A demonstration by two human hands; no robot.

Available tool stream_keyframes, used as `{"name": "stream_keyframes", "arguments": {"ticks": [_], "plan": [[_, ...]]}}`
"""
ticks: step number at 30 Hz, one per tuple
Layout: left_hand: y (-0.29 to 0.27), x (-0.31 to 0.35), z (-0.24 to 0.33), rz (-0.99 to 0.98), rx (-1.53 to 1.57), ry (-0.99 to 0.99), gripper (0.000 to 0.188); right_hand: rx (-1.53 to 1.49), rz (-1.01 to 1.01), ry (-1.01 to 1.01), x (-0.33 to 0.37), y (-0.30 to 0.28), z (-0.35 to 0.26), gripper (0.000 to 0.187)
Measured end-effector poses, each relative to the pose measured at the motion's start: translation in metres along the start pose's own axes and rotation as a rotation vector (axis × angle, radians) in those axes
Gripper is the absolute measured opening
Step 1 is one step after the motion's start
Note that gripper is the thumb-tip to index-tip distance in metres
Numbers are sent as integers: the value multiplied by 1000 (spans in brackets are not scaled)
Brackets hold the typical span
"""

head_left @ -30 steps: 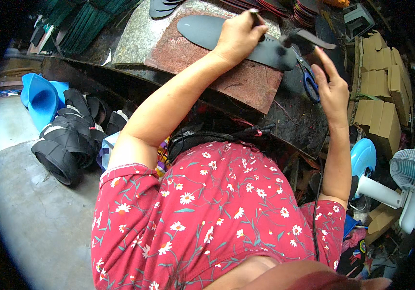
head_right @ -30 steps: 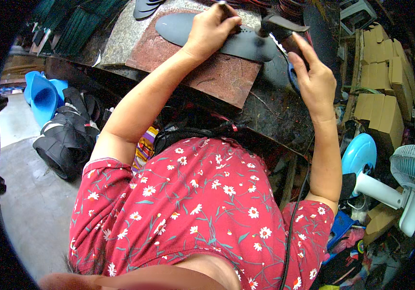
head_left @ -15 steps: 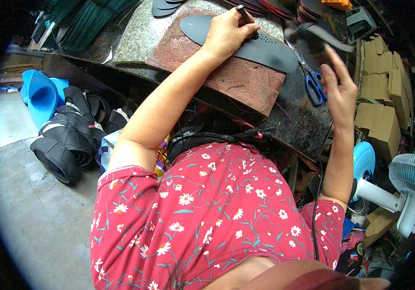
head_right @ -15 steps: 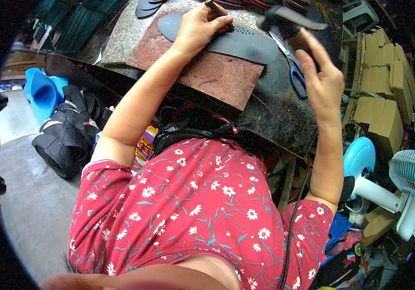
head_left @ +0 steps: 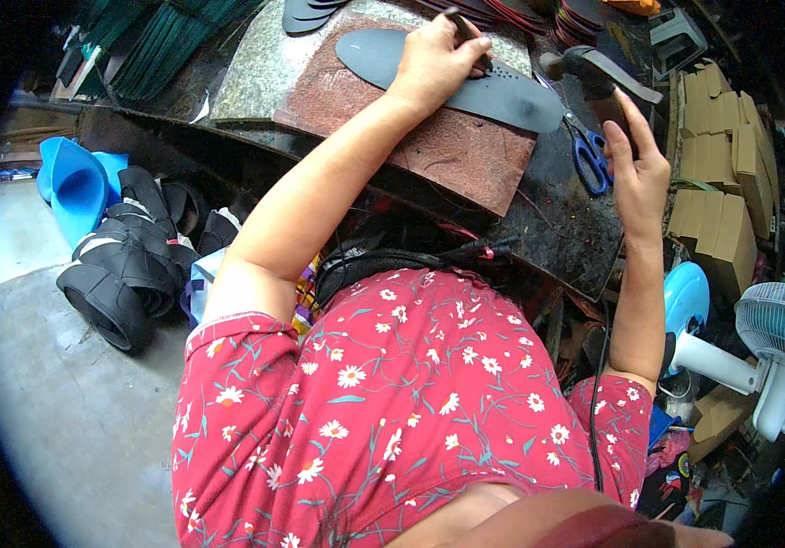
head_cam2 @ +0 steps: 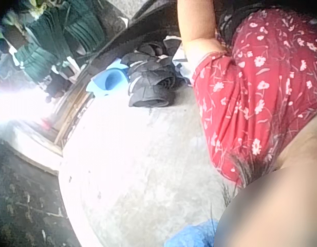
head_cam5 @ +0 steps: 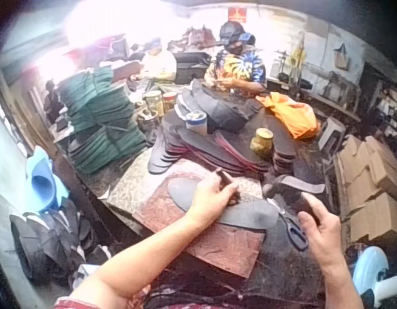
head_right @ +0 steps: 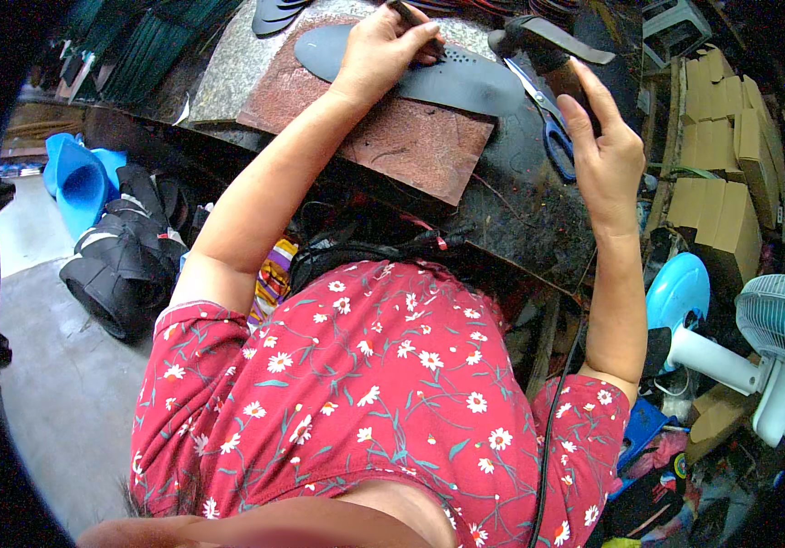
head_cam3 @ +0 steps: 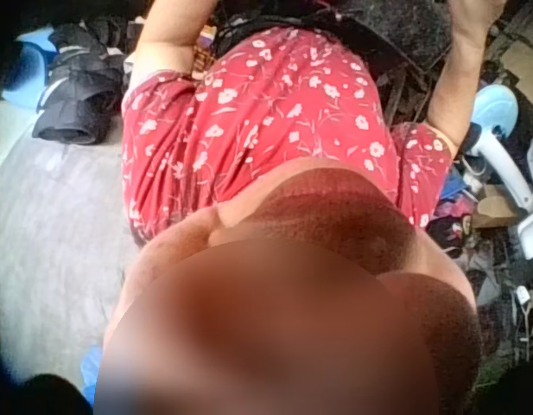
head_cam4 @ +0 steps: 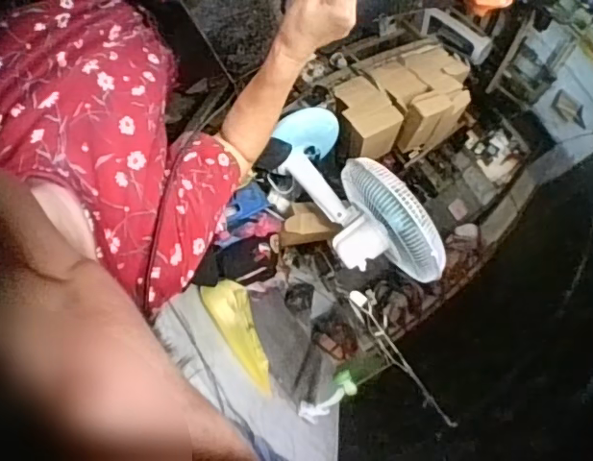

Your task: The person repeatedly hammers a black shoe sole or insole on a wooden block. They hold the sole with the left hand and strike it with a hammer in the right hand, occasionally repositioning the sole on the block.

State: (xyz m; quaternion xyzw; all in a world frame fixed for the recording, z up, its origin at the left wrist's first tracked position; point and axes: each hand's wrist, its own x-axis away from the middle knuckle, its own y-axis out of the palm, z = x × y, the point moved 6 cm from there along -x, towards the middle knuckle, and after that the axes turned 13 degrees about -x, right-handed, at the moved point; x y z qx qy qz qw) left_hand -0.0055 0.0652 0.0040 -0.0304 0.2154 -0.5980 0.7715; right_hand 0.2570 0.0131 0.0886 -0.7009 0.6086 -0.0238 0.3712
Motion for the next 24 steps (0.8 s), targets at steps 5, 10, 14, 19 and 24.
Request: {"name": "stream_keyframes", "arguments": {"ticks": [5,10,14,19,24], "plan": [[-1,5,22,93,-374,321,21,-372,94,-111,-2,-15,-41,37],[21,22,50,32,-628,643,22,-9,-118,132,1,14,-11,42],[0,6,24,106,-264,149,16,-18,-21,122,12,8,14,39],[-17,5,8,142,154,20,11,79,-95,128,21,9,22,39],[-7,8,7,25,-146,53,15,-89,-43,243,17,6,22,40]]}}
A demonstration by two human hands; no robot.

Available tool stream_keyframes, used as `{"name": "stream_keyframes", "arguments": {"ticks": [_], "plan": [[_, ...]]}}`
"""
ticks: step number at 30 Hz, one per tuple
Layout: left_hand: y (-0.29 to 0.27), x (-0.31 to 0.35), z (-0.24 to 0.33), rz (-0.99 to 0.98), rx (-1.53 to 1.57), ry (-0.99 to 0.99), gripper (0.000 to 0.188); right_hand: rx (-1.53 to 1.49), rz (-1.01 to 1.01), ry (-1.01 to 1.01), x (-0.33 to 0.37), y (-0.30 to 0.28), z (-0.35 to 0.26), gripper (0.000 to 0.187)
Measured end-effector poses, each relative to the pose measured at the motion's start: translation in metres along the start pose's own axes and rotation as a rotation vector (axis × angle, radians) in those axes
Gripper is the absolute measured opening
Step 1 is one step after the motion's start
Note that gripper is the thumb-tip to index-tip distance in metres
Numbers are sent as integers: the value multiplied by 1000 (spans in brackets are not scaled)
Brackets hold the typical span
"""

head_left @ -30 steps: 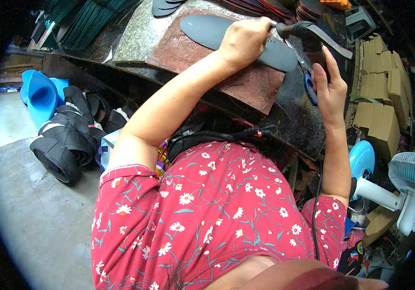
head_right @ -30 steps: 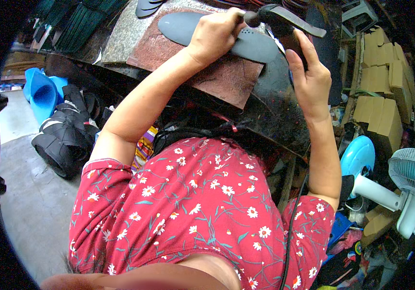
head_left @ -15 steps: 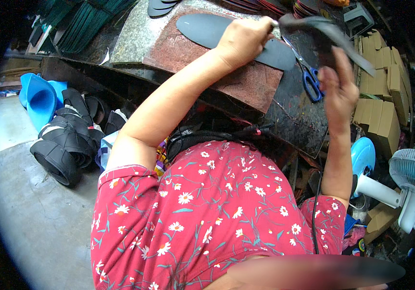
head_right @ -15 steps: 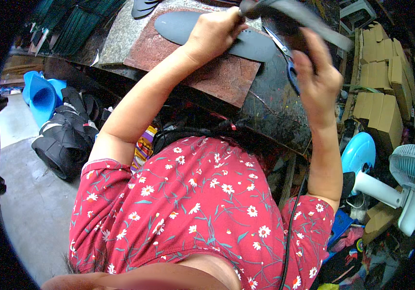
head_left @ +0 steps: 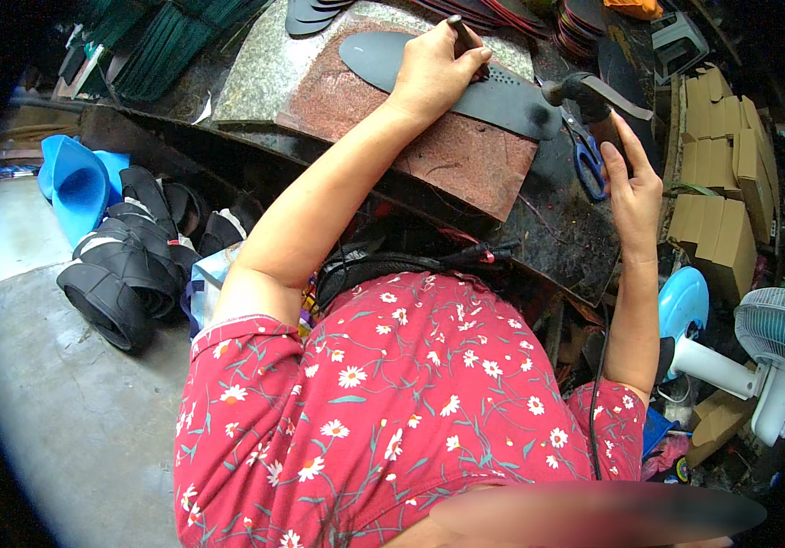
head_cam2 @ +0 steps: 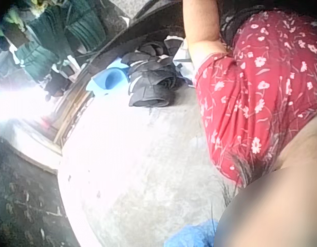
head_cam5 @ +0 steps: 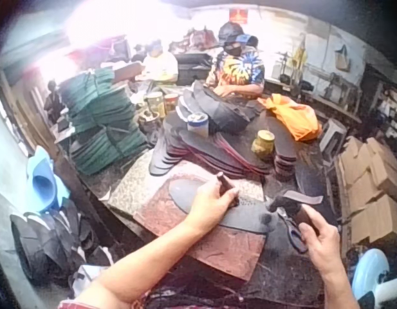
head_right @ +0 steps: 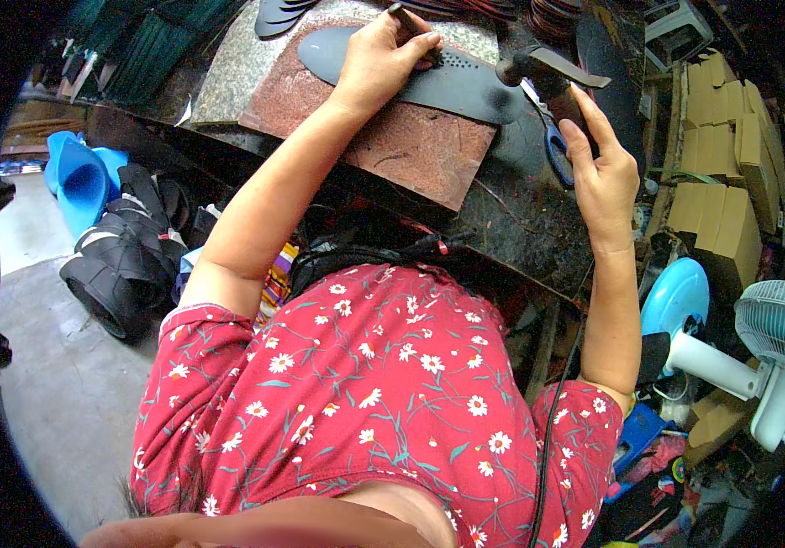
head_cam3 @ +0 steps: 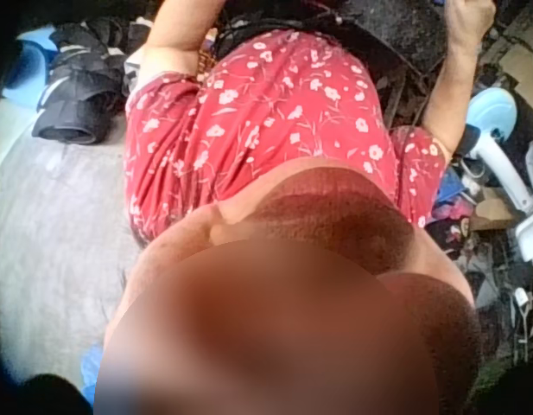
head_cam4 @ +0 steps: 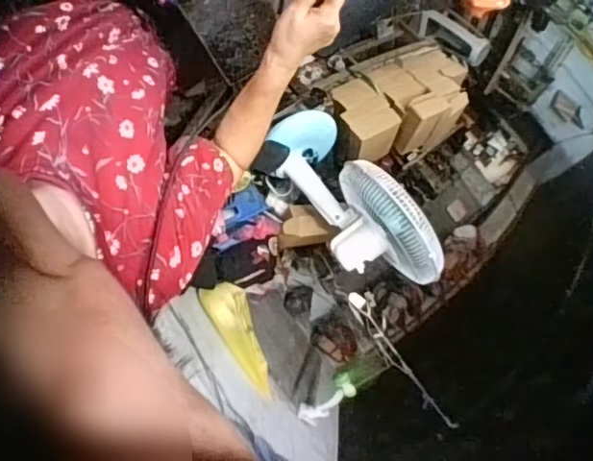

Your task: The person repeatedly hammers a black shoe sole or insole on a wooden block. They hold the sole with the left hand and strike it with a hammer in the right hand, occasionally repositioning the sole on the block.

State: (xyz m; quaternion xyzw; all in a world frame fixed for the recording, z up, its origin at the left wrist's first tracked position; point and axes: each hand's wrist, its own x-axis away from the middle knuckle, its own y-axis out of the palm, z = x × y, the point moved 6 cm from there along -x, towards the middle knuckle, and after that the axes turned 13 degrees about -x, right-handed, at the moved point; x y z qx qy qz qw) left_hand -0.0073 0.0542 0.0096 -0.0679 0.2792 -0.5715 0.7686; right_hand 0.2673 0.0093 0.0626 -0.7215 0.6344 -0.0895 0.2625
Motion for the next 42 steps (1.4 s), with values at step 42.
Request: {"name": "stream_keyframes", "arguments": {"ticks": [42], "plan": [[-59,24,43,513,-84,359,18,363,-462,-776,-58,57,-53,55]]}}
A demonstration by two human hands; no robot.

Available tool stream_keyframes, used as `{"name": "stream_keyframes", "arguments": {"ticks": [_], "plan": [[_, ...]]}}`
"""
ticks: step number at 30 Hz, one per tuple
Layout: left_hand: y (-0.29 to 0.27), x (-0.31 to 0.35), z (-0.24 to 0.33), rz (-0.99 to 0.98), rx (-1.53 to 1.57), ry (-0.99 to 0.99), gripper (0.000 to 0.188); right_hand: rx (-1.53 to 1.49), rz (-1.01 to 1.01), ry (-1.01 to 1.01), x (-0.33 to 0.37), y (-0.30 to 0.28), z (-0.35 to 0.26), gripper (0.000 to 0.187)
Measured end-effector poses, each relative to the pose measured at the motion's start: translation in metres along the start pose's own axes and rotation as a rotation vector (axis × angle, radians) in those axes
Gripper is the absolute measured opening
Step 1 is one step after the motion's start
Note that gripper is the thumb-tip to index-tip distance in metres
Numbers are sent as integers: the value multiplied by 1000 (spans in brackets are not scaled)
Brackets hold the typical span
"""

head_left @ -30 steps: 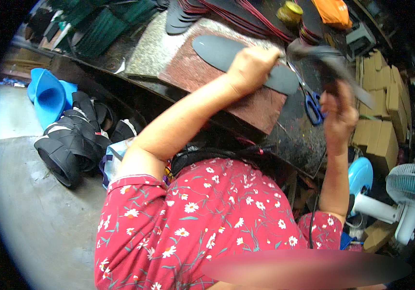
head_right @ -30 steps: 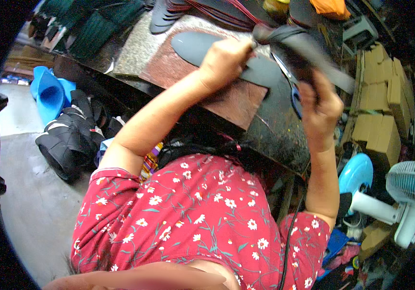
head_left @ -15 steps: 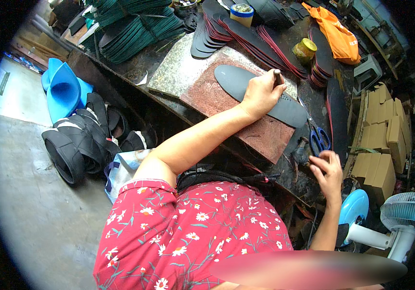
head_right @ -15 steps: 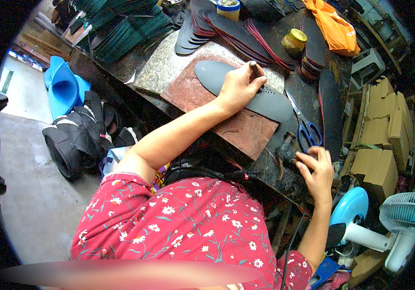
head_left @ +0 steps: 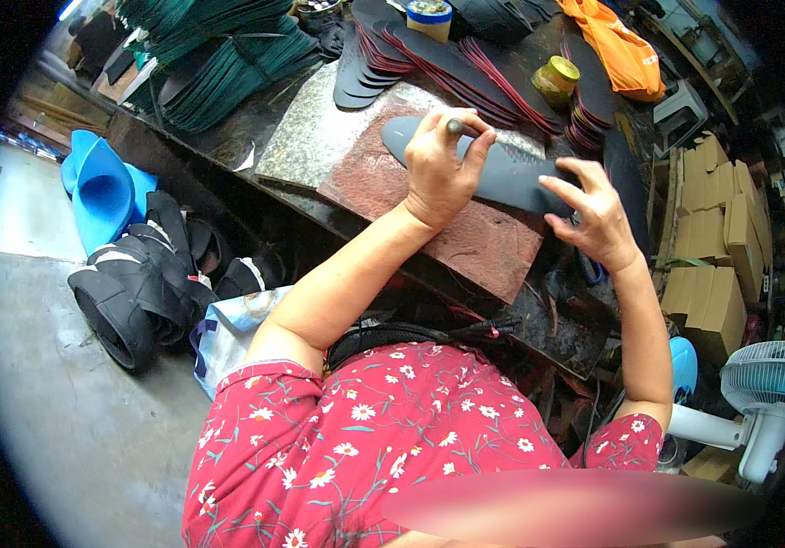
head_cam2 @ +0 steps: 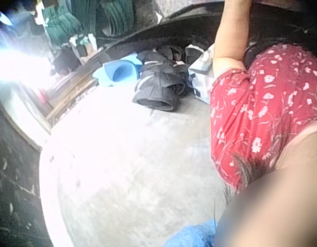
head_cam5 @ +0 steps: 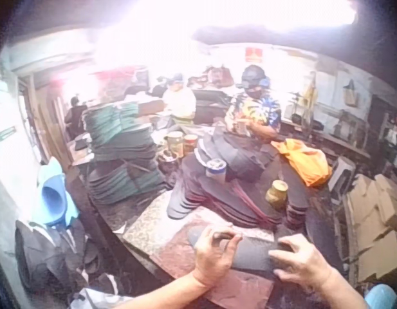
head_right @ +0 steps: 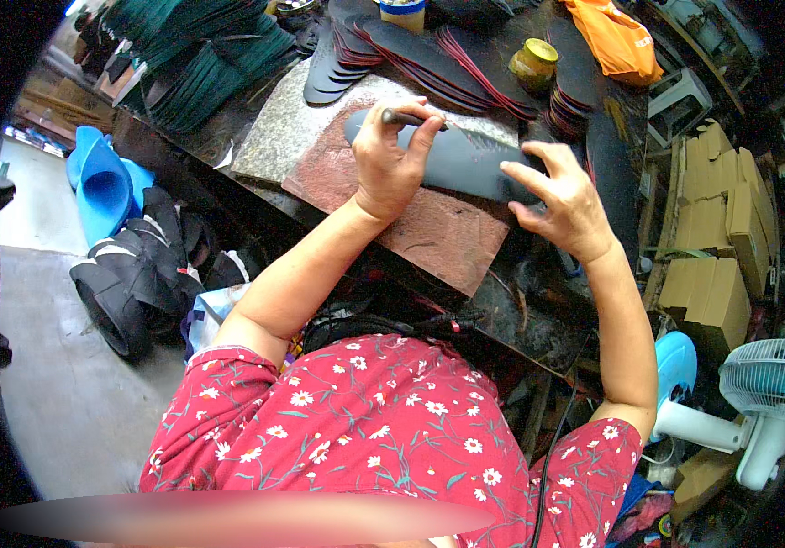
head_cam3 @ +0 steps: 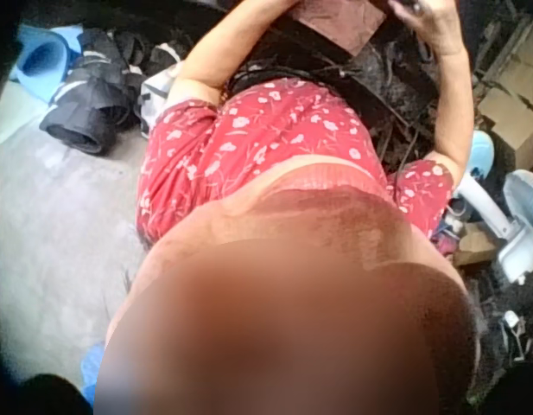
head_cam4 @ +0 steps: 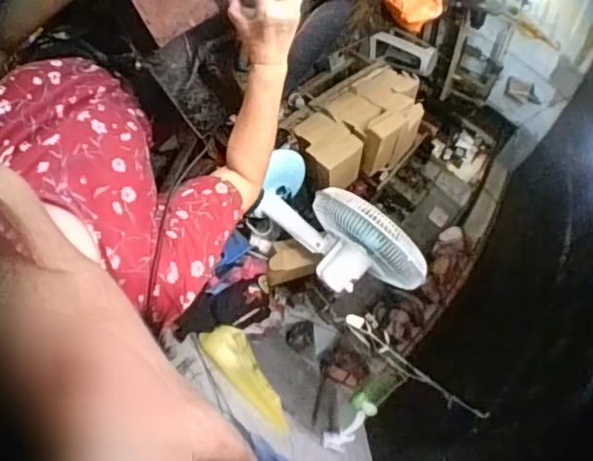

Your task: The person repeatedly hammers a black shoe sole or insole on a wooden block. They hold the sole with the left hand and strike it with a hammer in the right hand, occasionally repositioning the sole on the block.

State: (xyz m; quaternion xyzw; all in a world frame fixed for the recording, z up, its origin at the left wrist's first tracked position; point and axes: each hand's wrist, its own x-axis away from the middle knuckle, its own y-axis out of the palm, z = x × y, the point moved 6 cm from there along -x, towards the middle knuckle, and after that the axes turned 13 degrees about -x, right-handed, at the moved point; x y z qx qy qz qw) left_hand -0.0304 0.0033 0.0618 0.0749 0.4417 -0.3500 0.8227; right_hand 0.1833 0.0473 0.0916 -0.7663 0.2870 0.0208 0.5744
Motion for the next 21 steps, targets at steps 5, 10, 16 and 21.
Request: {"name": "stream_keyframes", "arguments": {"ticks": [5,10,16,21], "plan": [[-5,-1,0,107,-48,92,15,237,347,-214,-22,-28,6,43],[0,3,-5,-12,-44,-44,14,234,312,258,-43,4,78,27],[8,4,-3,-104,-182,22,14,112,331,508,-63,19,109,45],[17,7,-13,-167,-148,-29,14,-19,133,389,-24,4,82,51]]}}
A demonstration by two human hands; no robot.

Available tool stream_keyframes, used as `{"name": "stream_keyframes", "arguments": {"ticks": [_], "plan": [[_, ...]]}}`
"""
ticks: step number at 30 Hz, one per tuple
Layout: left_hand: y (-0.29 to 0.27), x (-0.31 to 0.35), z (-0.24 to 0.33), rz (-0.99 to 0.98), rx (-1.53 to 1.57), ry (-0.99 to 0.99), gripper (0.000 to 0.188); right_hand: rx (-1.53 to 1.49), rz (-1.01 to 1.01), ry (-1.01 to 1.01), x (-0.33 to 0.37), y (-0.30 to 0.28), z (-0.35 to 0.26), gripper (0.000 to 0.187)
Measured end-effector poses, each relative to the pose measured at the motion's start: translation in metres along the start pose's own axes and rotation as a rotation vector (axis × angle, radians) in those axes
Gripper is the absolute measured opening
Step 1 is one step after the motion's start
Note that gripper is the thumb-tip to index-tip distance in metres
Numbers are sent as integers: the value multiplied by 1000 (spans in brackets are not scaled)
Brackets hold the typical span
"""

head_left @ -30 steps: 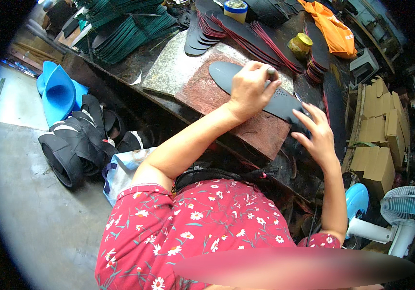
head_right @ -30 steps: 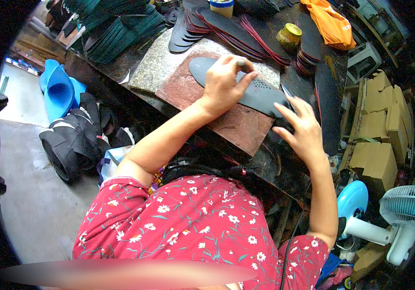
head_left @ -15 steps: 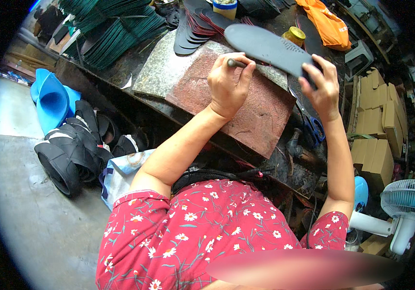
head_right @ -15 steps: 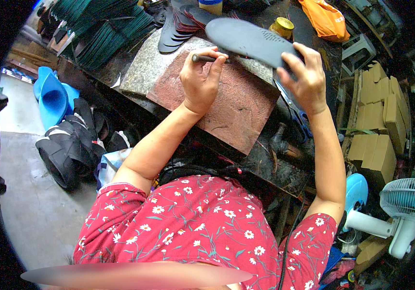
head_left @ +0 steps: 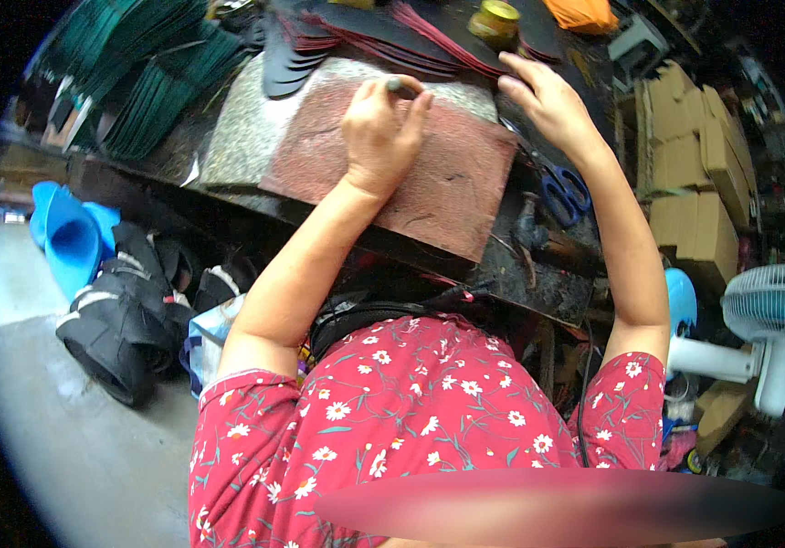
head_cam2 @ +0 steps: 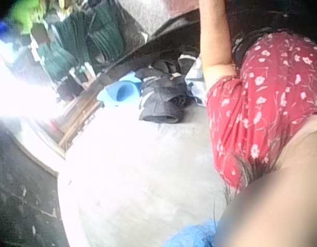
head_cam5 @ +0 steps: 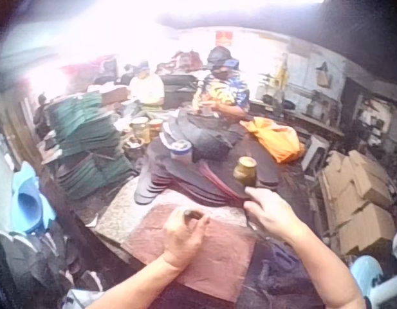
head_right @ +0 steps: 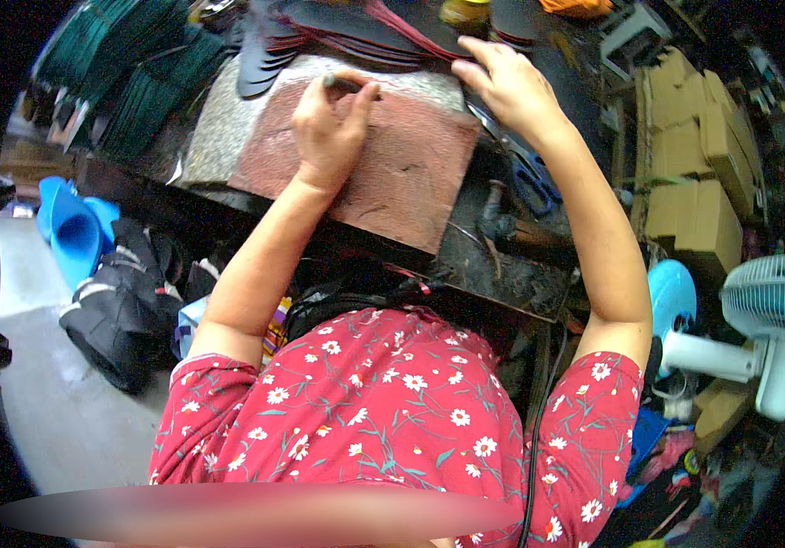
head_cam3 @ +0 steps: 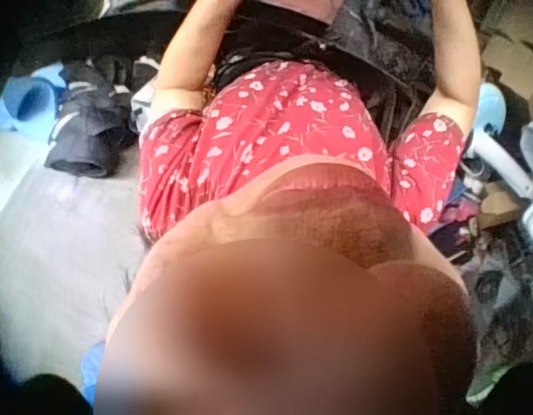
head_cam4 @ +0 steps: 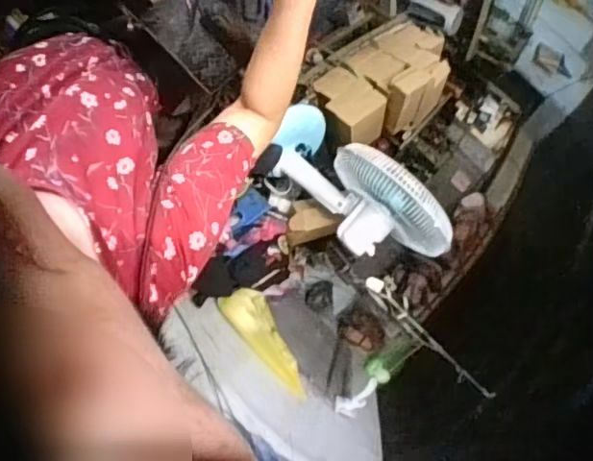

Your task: The person repeatedly hammers a black shoe sole or insole on a wooden block. They hold the sole with the left hand and strike it with a hammer in the right hand, occasionally repositioning the sole on the block.

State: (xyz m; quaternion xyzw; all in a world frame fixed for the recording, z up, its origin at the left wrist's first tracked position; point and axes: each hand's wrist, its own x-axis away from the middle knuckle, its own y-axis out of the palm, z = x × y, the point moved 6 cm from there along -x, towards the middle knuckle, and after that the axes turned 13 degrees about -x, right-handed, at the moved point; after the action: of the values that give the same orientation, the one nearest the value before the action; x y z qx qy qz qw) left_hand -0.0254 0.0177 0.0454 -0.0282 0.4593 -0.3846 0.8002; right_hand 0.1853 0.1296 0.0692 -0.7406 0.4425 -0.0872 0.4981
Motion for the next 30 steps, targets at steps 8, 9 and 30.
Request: {"name": "stream_keyframes", "arguments": {"ticks": [8,9,30], "plan": [[16,4,0,-187,99,-60,9,383,-33,655,166,-67,55,56],[17,4,1,-199,97,-52,9,346,27,617,176,-68,55,57],[-53,-8,-32,356,480,-242,12,19,-191,-75,74,41,-51,44]]}}
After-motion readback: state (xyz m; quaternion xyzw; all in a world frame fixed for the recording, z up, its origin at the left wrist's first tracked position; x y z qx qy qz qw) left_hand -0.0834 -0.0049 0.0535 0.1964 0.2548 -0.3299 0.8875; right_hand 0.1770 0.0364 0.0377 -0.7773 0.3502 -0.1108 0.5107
